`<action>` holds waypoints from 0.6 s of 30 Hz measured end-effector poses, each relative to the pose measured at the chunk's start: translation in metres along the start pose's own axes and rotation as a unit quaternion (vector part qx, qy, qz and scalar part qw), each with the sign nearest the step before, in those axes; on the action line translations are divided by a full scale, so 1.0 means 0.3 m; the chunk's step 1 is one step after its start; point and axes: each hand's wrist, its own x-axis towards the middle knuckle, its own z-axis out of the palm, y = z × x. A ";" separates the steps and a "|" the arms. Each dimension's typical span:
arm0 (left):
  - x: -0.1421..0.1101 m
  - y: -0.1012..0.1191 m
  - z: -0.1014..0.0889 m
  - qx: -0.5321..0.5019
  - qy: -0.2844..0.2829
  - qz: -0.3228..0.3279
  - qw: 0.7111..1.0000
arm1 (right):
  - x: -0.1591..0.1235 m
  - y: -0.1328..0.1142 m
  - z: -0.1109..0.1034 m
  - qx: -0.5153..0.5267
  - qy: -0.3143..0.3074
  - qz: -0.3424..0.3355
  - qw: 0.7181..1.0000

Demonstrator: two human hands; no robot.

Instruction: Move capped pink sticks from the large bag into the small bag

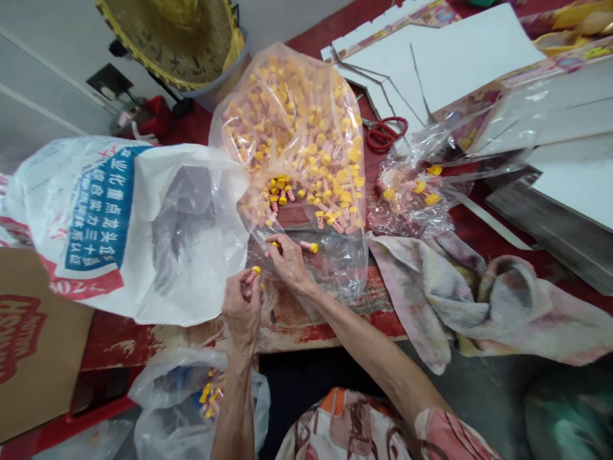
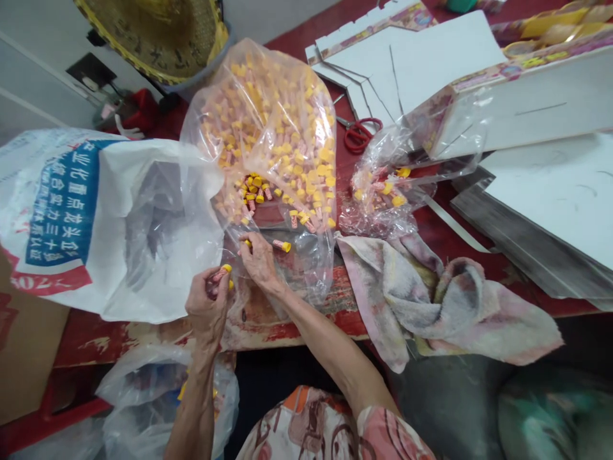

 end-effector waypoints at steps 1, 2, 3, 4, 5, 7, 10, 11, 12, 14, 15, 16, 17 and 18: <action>-0.001 0.000 0.006 -0.011 -0.006 -0.014 1.000 | 0.000 0.000 -0.001 0.000 0.002 0.001 1.000; 0.001 -0.001 0.009 -0.030 -0.027 -0.038 0.998 | 0.000 0.000 -0.001 0.001 0.004 0.002 1.000; 0.004 -0.002 0.009 -0.057 -0.053 -0.071 0.994 | -0.001 0.000 -0.001 0.002 0.006 0.004 1.000; 0.008 -0.001 0.005 -0.088 -0.074 -0.109 0.987 | -0.001 0.000 -0.001 0.003 0.008 0.005 1.000; 0.012 0.001 -0.004 -0.116 -0.083 -0.146 0.979 | -0.002 -0.001 -0.001 0.004 0.008 0.005 1.000; 0.014 0.011 -0.028 -0.154 -0.060 -0.192 0.967 | -0.003 -0.001 -0.001 0.004 0.003 0.003 1.000; 0.006 0.027 -0.050 -0.148 0.005 -0.173 0.974 | -0.003 0.002 0.000 -0.001 -0.002 -0.003 1.000; 0.002 0.029 -0.047 -0.135 0.006 -0.153 0.979 | -0.003 0.004 0.000 -0.003 -0.002 -0.005 1.000; 0.000 0.028 -0.041 -0.119 -0.003 -0.132 0.984 | -0.002 0.005 0.000 -0.004 -0.001 -0.005 1.000; 0.000 0.020 -0.022 -0.096 -0.046 -0.105 0.989 | -0.002 0.006 -0.001 -0.003 0.001 -0.003 1.000; 0.002 0.014 -0.014 -0.101 -0.072 -0.112 0.986 | -0.001 0.005 -0.001 0.000 0.002 -0.002 1.000; 0.003 0.007 -0.008 -0.120 -0.094 -0.135 0.979 | -0.002 0.004 -0.002 0.002 0.001 -0.002 1.000; 0.005 0.002 -0.006 -0.151 -0.109 -0.170 0.968 | -0.002 0.003 -0.003 0.005 0.000 -0.003 1.000; 0.005 -0.002 -0.007 -0.191 -0.115 -0.209 0.952 | -0.002 0.001 -0.003 0.008 -0.001 -0.004 1.000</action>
